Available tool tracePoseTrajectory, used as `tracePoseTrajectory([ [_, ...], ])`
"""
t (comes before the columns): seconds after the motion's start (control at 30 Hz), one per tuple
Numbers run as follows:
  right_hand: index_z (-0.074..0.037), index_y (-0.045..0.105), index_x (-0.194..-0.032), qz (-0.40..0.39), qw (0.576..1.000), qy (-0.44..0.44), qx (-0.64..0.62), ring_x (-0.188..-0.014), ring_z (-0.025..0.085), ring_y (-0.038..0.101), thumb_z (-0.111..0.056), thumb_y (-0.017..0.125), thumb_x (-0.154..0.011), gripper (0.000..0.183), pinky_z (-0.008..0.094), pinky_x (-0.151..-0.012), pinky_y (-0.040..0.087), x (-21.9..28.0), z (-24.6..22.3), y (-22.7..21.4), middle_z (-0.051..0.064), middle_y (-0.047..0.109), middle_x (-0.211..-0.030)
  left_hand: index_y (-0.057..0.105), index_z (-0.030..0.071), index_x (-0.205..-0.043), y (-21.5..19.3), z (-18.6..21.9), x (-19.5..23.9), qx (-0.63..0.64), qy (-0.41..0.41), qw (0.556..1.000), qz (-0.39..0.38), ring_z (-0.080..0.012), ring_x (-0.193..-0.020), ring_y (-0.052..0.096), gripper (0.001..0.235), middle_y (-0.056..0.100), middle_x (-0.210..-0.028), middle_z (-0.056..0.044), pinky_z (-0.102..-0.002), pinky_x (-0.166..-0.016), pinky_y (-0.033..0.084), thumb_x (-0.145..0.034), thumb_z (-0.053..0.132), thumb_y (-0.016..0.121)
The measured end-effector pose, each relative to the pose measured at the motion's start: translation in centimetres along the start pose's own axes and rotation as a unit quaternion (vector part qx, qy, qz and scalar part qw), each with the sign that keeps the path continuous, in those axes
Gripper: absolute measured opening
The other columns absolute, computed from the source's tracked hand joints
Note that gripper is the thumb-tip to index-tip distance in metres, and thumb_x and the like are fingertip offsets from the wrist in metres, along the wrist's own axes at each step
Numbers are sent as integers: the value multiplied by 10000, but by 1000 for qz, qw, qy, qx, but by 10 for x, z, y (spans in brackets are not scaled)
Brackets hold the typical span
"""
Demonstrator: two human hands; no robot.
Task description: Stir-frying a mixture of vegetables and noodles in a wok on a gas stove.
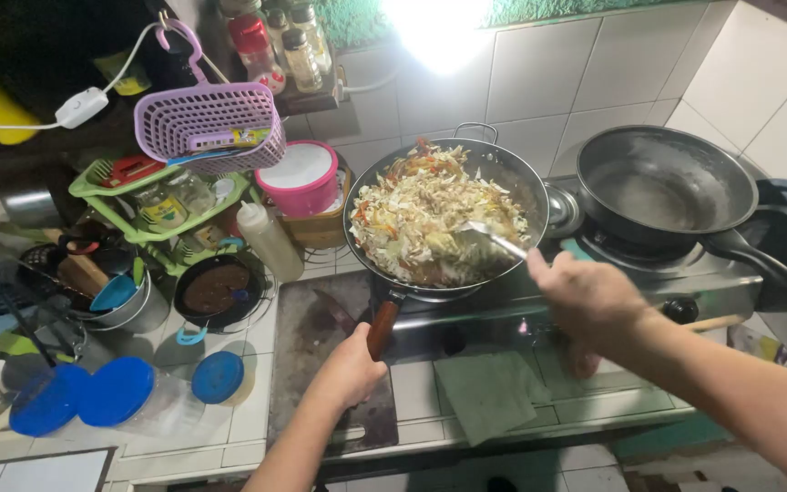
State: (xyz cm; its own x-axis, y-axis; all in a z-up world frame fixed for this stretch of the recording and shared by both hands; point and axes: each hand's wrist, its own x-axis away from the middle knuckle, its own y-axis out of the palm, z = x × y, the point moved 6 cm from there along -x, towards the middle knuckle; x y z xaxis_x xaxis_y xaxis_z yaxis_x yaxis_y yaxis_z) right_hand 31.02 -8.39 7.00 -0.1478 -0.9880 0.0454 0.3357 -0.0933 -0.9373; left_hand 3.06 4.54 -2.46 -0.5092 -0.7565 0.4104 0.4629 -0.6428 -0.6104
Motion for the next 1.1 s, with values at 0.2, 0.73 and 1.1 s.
tracePoseTrajectory([
  [0.2, -42, 621, -1096, 128, 981, 42, -143, -740, 295, 733, -83, 542, -943, 177, 392, -612, 595, -59, -5, 38, 165, 693, -868, 471, 89, -1310, -3, 11, 8, -8, -29, 999, -11, -347, -653, 707, 530, 698, -862, -217, -476, -635, 567, -807, 40, 631],
  [0.73, -5, 590, -1393, 244, 927, -133, 250, -741, 146, 548, -83, 550, -931, 471, 279, -666, 500, -76, 65, 20, 8, 504, -771, 501, 84, -1285, 19, -4, -7, -103, -39, 988, 107, -429, -1042, 676, 541, 719, -1031, -249, -508, -903, 534, -780, 97, 693],
  [1.1, 20, 648, -1370, 208, 906, -287, 233, -653, 118, 517, -56, 597, -872, 506, 213, -709, 459, -90, 94, 43, -24, 512, -735, 523, 96, -1268, 28, -2, 1, -134, -93, 978, 128, -431, -1016, 678, 483, 727, -996, -243, -525, -896, 538, -814, 141, 681],
])
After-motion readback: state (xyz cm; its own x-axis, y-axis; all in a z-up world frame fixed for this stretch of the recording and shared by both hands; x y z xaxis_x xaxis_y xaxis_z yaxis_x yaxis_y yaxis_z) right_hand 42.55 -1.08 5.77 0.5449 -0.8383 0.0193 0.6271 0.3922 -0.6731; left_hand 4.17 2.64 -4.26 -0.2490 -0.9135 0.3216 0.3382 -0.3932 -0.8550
